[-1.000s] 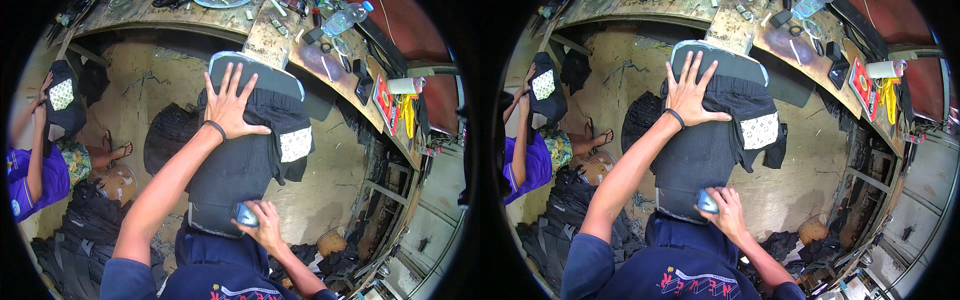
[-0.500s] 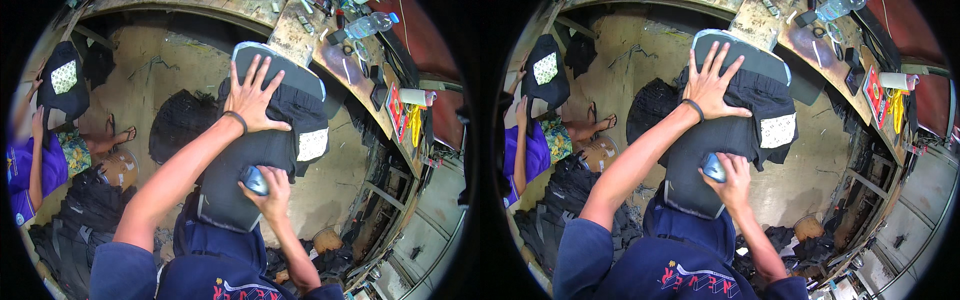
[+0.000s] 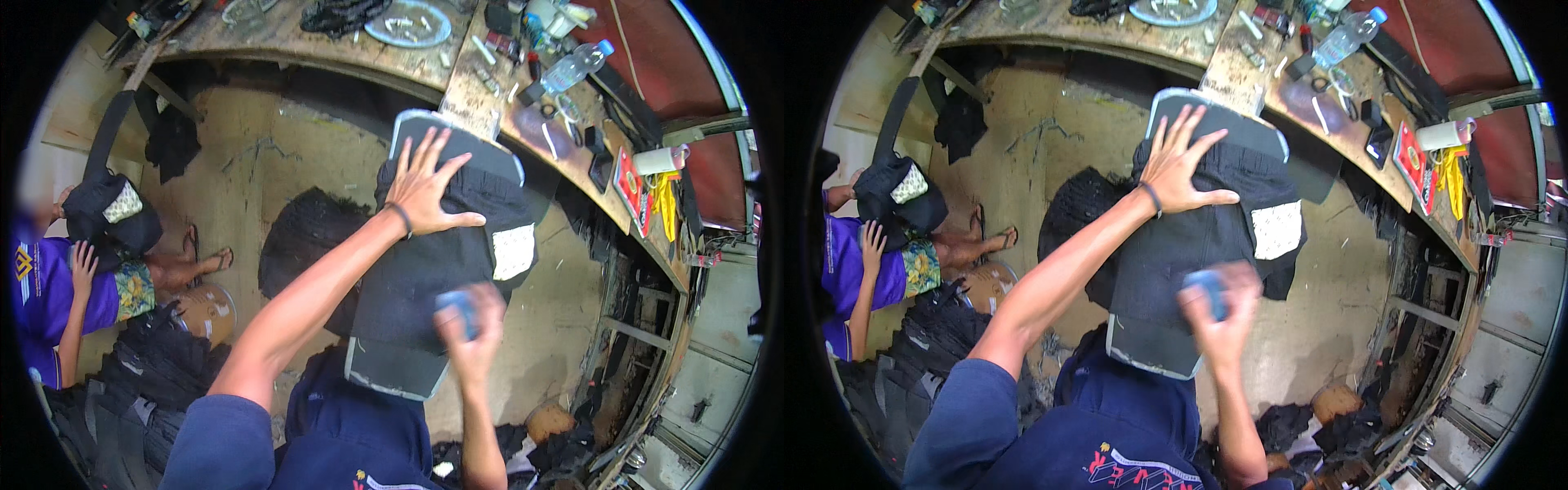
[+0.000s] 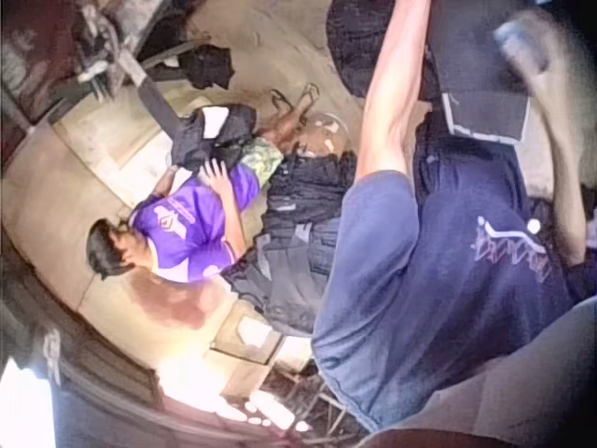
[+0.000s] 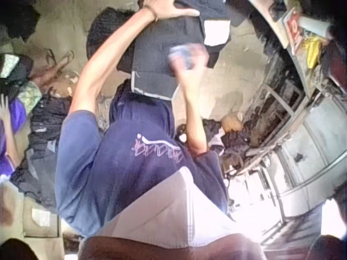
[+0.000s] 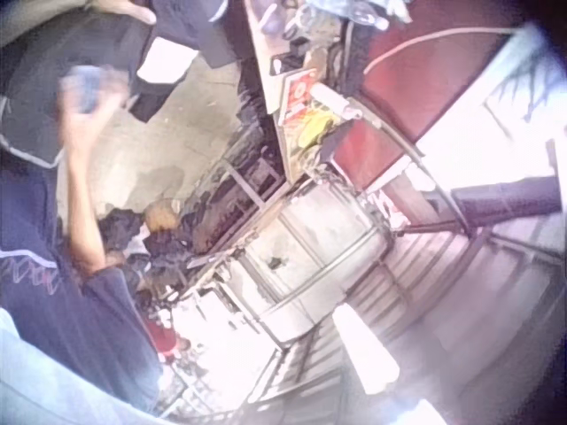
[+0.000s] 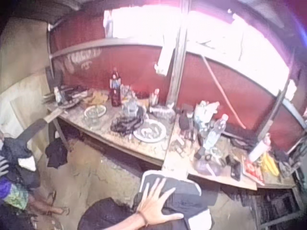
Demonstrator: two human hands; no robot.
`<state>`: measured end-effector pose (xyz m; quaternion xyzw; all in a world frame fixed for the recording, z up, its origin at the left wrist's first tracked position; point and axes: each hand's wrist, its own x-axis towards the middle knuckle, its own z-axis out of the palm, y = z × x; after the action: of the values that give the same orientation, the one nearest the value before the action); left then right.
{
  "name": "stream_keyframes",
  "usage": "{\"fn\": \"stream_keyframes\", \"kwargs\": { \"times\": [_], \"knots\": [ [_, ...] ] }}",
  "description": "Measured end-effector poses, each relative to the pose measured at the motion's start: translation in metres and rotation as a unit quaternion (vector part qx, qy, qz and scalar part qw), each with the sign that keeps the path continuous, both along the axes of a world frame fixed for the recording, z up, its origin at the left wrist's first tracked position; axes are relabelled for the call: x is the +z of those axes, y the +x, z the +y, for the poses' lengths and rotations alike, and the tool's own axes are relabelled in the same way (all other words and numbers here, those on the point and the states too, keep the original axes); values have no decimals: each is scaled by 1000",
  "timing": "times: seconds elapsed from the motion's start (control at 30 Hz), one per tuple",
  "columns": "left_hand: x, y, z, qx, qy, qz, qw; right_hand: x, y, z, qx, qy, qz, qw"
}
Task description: The person irons black shorts on a small ironing board using a handheld iron. They repeatedly smooth the fabric, flip the shorts, and continue ironing different sections. The person also handles a white template and places it on the board before ironing.
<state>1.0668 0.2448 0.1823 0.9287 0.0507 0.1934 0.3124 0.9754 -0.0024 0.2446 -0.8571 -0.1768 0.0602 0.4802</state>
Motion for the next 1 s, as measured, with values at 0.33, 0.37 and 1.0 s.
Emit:
{"fn": "stream_keyframes", "kwargs": {
  "times": [0.33, 0.37, 1.0],
  "knots": [
    [-97, -269, -91, 107, -682, 165, 704, -36, 10, -92, -37, -146, 251, 956],
    [-89, -297, -107, 109, -672, 148, 717, -32, -13, -102, -7, -128, 249, 960],
    [59, -169, -83, -165, 148, 247, 943, -18, -21, -78, -139, 85, 383, 909]
  ]
}}
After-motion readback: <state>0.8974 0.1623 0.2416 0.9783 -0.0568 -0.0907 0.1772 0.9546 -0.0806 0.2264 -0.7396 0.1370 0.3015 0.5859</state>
